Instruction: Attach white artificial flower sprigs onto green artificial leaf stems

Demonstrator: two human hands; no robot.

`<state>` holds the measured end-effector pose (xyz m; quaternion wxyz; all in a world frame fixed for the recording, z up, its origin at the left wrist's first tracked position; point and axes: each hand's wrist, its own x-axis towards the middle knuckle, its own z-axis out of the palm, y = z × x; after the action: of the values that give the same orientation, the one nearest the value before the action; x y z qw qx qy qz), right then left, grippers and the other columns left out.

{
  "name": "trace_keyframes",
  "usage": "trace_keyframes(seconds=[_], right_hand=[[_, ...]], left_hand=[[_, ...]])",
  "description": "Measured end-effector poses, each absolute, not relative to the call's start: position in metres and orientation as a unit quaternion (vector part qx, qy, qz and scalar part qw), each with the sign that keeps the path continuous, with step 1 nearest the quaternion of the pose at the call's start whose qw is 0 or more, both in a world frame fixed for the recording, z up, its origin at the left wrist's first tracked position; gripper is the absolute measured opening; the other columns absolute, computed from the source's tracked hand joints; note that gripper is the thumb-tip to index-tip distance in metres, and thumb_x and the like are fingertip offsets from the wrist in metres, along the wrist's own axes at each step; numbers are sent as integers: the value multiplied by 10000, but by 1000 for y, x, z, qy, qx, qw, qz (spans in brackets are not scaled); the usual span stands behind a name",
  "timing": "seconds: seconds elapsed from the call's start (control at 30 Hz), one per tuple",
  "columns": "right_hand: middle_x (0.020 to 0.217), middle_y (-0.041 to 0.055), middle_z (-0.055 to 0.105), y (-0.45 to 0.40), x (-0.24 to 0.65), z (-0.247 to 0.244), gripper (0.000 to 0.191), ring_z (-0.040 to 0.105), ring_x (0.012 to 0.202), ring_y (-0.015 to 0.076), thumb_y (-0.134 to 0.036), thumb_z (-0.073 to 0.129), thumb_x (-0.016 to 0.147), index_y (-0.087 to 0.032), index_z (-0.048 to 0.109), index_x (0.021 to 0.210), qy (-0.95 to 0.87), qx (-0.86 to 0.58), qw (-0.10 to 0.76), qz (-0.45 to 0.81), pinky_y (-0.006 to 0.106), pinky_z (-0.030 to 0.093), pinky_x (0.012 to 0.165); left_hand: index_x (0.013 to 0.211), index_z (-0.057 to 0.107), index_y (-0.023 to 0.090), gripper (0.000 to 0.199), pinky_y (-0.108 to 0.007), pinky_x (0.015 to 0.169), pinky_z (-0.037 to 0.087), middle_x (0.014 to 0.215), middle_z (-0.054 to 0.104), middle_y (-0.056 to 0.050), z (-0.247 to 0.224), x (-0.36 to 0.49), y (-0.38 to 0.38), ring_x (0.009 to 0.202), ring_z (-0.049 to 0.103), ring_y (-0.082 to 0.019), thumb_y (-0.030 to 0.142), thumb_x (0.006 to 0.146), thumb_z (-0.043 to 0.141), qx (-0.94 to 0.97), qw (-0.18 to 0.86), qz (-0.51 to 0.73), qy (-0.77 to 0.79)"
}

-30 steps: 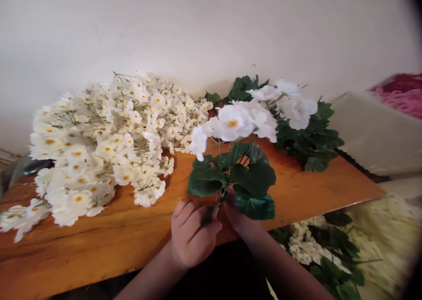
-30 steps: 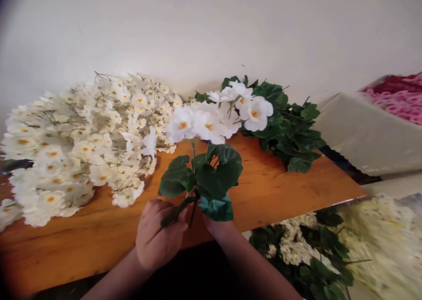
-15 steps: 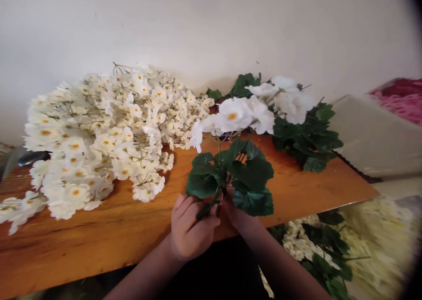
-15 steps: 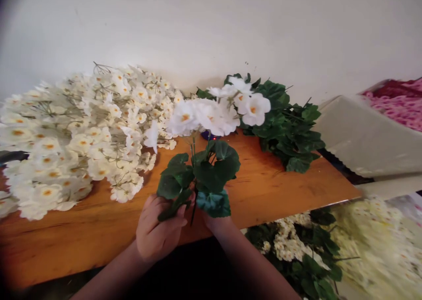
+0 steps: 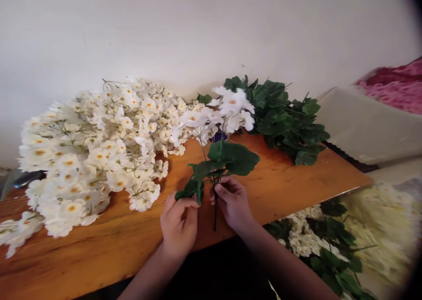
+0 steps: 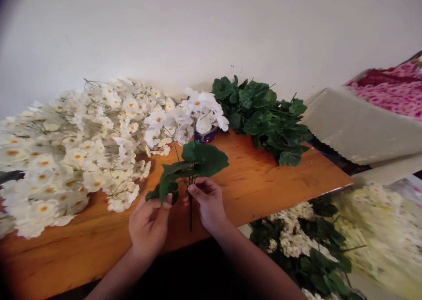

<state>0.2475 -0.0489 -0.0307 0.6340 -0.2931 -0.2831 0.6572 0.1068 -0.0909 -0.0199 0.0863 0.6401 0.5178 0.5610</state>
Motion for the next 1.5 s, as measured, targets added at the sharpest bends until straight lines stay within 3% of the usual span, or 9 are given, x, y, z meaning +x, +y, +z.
trace_keyframes(seconds=[0.2, 0.33, 0.47, 0.6, 0.73, 0.93, 1.1, 1.23, 1.5], right_hand=[[598, -59, 601, -46, 249, -28, 215, 583, 462, 97, -224, 833, 679, -187, 623, 714, -286, -309, 623, 659, 194, 429, 394], [644, -58, 617, -47, 248, -28, 252, 561, 460, 83, -225, 843, 661, -190, 600, 716, -286, -331, 628, 643, 191, 401, 395], [603, -57, 604, -51, 246, -28, 240, 529, 460, 80, -238, 825, 688, -194, 594, 735, -337, -362, 630, 599, 199, 391, 426], [616, -48, 600, -56, 246, -30, 198, 511, 472, 74, -252, 783, 745, -191, 595, 749, -398, -350, 614, 585, 207, 393, 452], [586, -54, 598, -55, 250, -33, 204, 535, 483, 93, -273, 743, 800, -208, 551, 775, -378, -319, 624, 605, 214, 410, 463], [584, -56, 604, -51, 251, -34, 180, 530, 496, 90, -282, 694, 852, -212, 531, 821, -362, -296, 624, 626, 198, 399, 466], [578, -53, 607, -51, 249, -32, 192, 523, 487, 96, -311, 657, 882, -217, 495, 841, -365, -313, 619, 621, 205, 400, 471], [562, -62, 601, -53, 249, -32, 207, 507, 457, 97, -334, 624, 904, -227, 456, 849, -371, -334, 625, 599, 211, 396, 469], [502, -111, 475, -56, 245, -29, 278, 407, 379, 82, -394, 639, 881, -248, 405, 845, -388, -390, 612, 568, 200, 276, 381]], left_hand=[[927, 616, 195, 62, -287, 744, 507, 876, 643, -24, -30, 106, -79, 803, 625, -154, 250, 897, 612, 548, 213, 569, 576], [1048, 543, 209, 295, -400, 961, 469, 1186, 506, -88, -19, 102, -84, 1140, 531, -223, 192, 800, 702, 557, -25, 618, 554], [1021, 601, 261, 384, -416, 990, 455, 1177, 567, -63, 19, 105, -84, 1168, 536, -258, 127, 703, 770, 713, -227, 511, 423], [1223, 601, 206, 370, -415, 963, 482, 1165, 675, -100, 47, 107, -60, 1093, 614, -260, 186, 853, 619, 755, -91, 402, 511], [1008, 716, 207, 182, -313, 817, 534, 951, 740, -37, 43, 99, -44, 859, 682, -189, 241, 874, 598, 646, 96, 473, 591], [933, 691, 184, 216, -232, 650, 512, 815, 697, -2, 28, 98, -55, 710, 642, -136, 303, 759, 738, 474, 249, 587, 607], [931, 658, 194, 210, -204, 604, 505, 776, 658, 22, 20, 103, -65, 652, 611, -104, 282, 764, 748, 449, 248, 615, 598], [918, 650, 208, 149, -218, 706, 526, 813, 663, 25, 8, 105, -76, 736, 640, -103, 178, 791, 722, 542, 154, 617, 549], [992, 623, 191, 329, -286, 774, 527, 894, 704, -19, 10, 99, -89, 828, 657, -146, 8, 731, 702, 729, 56, 564, 385]])
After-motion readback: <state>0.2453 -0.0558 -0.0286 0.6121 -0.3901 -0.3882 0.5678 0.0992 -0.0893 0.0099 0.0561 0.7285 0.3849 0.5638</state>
